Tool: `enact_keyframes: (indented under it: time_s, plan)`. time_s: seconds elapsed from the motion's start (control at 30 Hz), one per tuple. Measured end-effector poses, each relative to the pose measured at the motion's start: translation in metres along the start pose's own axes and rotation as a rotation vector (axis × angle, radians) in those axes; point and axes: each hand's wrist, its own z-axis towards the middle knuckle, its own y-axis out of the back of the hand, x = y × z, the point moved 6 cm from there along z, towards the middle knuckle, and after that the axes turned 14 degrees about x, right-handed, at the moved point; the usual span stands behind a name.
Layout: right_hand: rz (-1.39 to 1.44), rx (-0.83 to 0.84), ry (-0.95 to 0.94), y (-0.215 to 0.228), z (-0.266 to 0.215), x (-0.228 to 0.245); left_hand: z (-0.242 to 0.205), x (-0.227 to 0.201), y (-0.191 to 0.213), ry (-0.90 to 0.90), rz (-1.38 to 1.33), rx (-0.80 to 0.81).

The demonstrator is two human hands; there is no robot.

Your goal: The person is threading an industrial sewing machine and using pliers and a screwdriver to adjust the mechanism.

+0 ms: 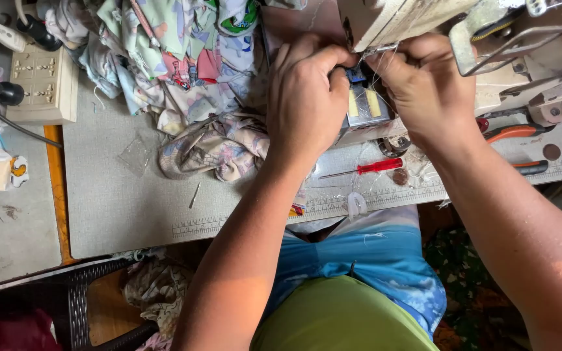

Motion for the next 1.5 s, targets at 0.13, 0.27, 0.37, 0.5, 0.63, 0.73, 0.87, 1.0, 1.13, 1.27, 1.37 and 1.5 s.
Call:
enact_keyframes:
  time_s: [0.13, 0.27, 0.37, 0.5, 0.63, 0.73, 0.87, 1.0, 1.13, 1.27, 1.37, 1.5]
  plan:
    - [-0.003, 0.031, 0.069, -0.003, -0.002, 0.001, -0.001, -0.001, 0.002, 0.005, -0.003, 0.011]
    - [-0.109, 0.025, 0.054, -0.003, -0.005, 0.006, 0.000, -0.003, 0.002, -0.006, 0.004, 0.012]
    - [-0.110, 0.040, 0.046, -0.004, -0.004, 0.008, 0.001, -0.004, 0.002, 0.002, 0.007, 0.012]
    - [-0.148, 0.081, 0.112, -0.006, -0.004, 0.010, 0.000, -0.006, 0.002, 0.003, 0.015, -0.001]
    - [-0.241, 0.065, 0.094, -0.004, -0.008, 0.007, 0.000, -0.008, 0.003, 0.007, 0.013, 0.009]
    - [-0.242, 0.077, 0.203, -0.006, -0.011, 0.015, 0.000, -0.010, 0.001, -0.008, 0.032, 0.004]
    - [-0.324, 0.072, 0.202, -0.006, -0.011, 0.016, 0.001, -0.011, 0.001, -0.001, 0.051, 0.000]
    - [-0.211, 0.044, 0.154, -0.005, -0.010, 0.011, 0.001, -0.012, 0.000, -0.011, 0.069, -0.024]
    - [-0.225, 0.028, 0.164, -0.004, -0.010, 0.006, 0.000, -0.016, -0.001, -0.015, 0.106, -0.018]
    - [-0.130, 0.038, 0.175, -0.004, -0.008, 0.000, 0.001, -0.020, 0.000, -0.058, 0.096, -0.026]
    - [-0.113, 0.030, 0.183, -0.004, -0.009, -0.003, 0.001, -0.021, 0.000, -0.084, 0.080, -0.035]
    - [-0.146, 0.019, 0.218, -0.003, -0.009, -0.006, 0.000, -0.025, -0.002, -0.104, 0.160, -0.033]
